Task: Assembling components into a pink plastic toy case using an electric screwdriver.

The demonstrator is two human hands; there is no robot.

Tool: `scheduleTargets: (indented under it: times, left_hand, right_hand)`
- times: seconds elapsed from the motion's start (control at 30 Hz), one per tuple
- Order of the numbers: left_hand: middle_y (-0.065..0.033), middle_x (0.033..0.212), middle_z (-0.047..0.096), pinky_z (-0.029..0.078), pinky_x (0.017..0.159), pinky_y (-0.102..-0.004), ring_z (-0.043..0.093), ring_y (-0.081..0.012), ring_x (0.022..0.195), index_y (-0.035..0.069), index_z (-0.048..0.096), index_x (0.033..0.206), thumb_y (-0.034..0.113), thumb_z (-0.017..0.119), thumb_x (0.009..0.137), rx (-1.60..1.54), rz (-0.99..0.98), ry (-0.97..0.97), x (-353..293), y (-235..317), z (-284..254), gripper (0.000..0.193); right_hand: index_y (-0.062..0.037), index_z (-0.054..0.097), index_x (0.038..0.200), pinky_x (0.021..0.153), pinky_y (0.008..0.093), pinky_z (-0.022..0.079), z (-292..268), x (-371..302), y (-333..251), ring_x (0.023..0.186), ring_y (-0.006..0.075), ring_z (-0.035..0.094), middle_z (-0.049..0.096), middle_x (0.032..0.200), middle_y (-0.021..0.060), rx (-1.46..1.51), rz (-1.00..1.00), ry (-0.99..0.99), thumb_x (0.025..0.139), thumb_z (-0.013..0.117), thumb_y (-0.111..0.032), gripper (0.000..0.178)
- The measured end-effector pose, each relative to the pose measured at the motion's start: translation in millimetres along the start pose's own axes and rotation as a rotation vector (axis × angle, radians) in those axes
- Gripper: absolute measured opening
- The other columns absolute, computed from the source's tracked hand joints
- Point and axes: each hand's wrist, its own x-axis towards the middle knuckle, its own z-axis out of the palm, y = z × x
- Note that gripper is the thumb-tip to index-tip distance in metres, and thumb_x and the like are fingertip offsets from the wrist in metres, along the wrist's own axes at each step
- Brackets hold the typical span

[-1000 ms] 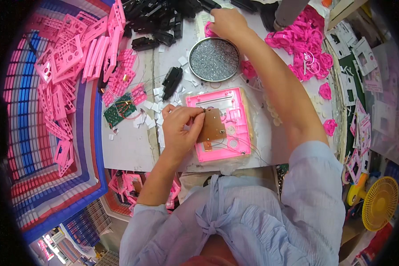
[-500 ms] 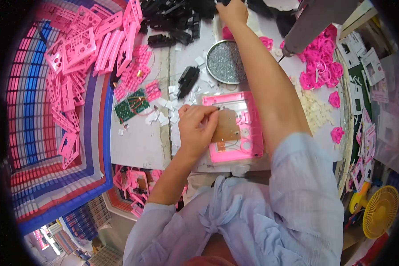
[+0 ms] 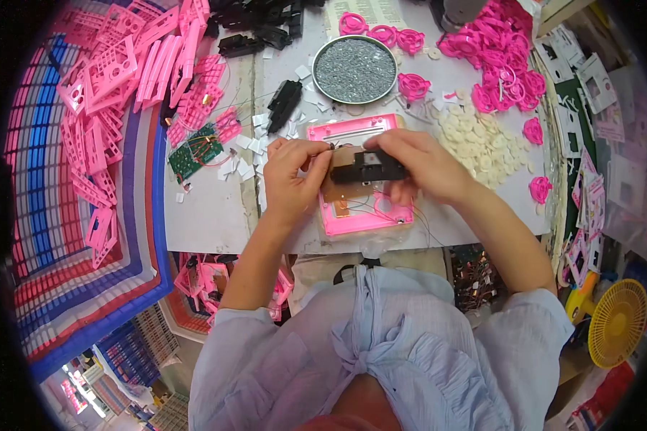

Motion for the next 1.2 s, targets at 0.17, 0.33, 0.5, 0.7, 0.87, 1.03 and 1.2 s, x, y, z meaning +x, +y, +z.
scheduleTargets:
  times: [0.17,0.33,0.5,0.7,0.87,1.03,1.2]
  left_hand:
    - [-0.0024,0.080,0.069,0.039,0.079,-0.0336,0.059,-0.0185,0.068,0.009,0.071,0.090,0.011,0.074,0.084,0.080,0.143,-0.126,7,-7,-11,0.007]
    - [-0.0031,0.080,0.070,0.040,0.078,-0.0350,0.059,-0.0202,0.068,0.008,0.071,0.089,0.012,0.074,0.084,0.060,0.144,-0.172,16,-8,-12,0.007]
    - [-0.0044,0.081,0.070,0.042,0.077,-0.0344,0.057,-0.0206,0.067,0.007,0.071,0.089,0.012,0.074,0.084,0.080,0.112,-0.233,26,-6,-18,0.008]
    - [-0.0046,0.081,0.070,0.043,0.075,-0.0334,0.058,-0.0205,0.068,0.007,0.071,0.088,0.012,0.074,0.083,0.022,0.022,-0.225,26,-7,-22,0.008]
    - [-0.0048,0.079,0.067,0.045,0.077,-0.0368,0.062,-0.0236,0.073,0.008,0.070,0.087,0.013,0.075,0.082,-0.002,0.177,-0.428,39,-12,-30,0.009]
    - [-0.0048,0.080,0.064,0.046,0.079,-0.0396,0.063,-0.0260,0.080,0.009,0.067,0.088,0.014,0.075,0.081,0.099,0.310,-0.554,51,-4,-38,0.012]
    - [-0.0047,0.084,0.064,0.046,0.079,-0.0390,0.063,-0.0265,0.083,0.009,0.067,0.092,0.015,0.075,0.080,0.150,0.352,-0.613,52,-4,-39,0.015]
  right_hand:
    - [-0.0056,0.060,0.127,0.088,0.0432,0.052,18,-2,-6,0.102,0.0378,0.064,0.065,0.116,0.0148,-0.992,-0.713,0.397,0.091,0.067,-0.028,0.043]
    - [-0.0076,0.058,0.128,0.100,0.0430,0.048,-5,15,1,0.121,0.0354,0.052,0.054,0.139,0.0129,-1.210,-0.927,0.136,0.070,0.079,-0.013,0.062]
    - [-0.0074,0.059,0.125,0.099,0.0435,0.049,-5,44,-7,0.119,0.0339,0.054,0.058,0.133,0.0110,-1.276,-1.009,0.174,0.068,0.078,-0.009,0.061]
    - [-0.0059,0.060,0.117,0.086,0.0416,0.052,-12,46,-24,0.102,0.0316,0.058,0.063,0.108,0.0099,-1.284,-1.053,-0.006,0.066,0.081,-0.011,0.056]
    - [-0.0053,0.060,0.115,0.082,0.0414,0.052,2,25,-9,0.097,0.0321,0.058,0.061,0.105,0.0101,-1.215,-0.924,-0.011,0.066,0.084,-0.016,0.056]
    - [-0.0055,0.059,0.121,0.082,0.0419,0.050,4,27,3,0.097,0.0333,0.057,0.060,0.105,0.0115,-1.119,-0.936,-0.001,0.068,0.083,-0.017,0.059]
    - [-0.0089,0.058,0.125,0.079,0.0427,0.049,10,25,0,0.094,0.0336,0.056,0.057,0.100,0.0109,-1.122,-0.868,0.016,0.070,0.082,-0.016,0.060]
